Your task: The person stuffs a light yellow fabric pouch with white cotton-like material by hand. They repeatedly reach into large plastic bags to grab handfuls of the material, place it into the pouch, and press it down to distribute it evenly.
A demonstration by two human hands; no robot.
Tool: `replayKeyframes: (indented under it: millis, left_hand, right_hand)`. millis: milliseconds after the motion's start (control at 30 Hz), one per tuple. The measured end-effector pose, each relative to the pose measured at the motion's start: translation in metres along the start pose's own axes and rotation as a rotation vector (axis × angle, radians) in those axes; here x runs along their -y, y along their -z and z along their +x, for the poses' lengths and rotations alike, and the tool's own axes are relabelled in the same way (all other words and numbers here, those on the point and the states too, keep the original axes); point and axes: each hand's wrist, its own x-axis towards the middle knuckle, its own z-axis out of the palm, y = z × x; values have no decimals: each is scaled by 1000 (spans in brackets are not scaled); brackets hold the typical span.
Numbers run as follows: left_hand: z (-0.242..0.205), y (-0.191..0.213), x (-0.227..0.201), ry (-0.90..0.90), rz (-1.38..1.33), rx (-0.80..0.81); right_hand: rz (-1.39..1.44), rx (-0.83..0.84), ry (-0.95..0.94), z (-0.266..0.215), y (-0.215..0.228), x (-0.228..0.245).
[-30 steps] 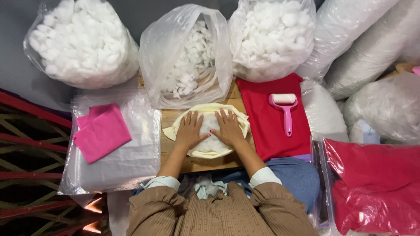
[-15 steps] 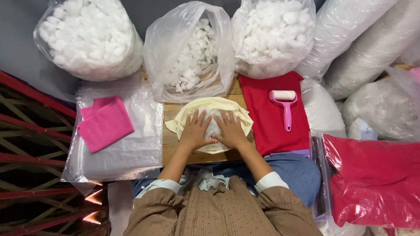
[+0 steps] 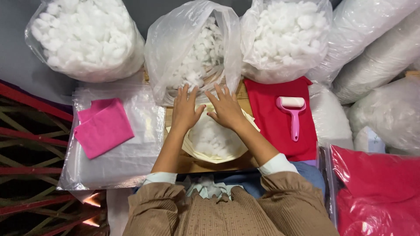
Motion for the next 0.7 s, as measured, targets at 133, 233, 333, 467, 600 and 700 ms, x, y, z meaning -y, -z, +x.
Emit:
replayKeyframes:
  millis: [133, 233, 333, 467, 600, 700]
  left_hand:
    - [65, -29, 28, 9, 166, -65]
    - [109, -48, 48, 0, 225, -99]
    - [139, -79, 73, 74, 265, -105]
    - [154, -109, 98, 52, 220, -221]
    - [135, -96, 88, 23, 133, -284]
    - [126, -66, 70, 83, -112, -290]
  right_hand:
    - [-40, 21, -14, 82, -23, -6]
    - [-52, 65, -84, 139, -44, -13]
    - [75, 106, -177, 181, -77, -24]
    - [260, -39, -175, 204, -119, -45]
    - [283, -219, -85, 196, -107, -58]
    - [349, -280, -90, 164, -52, -57]
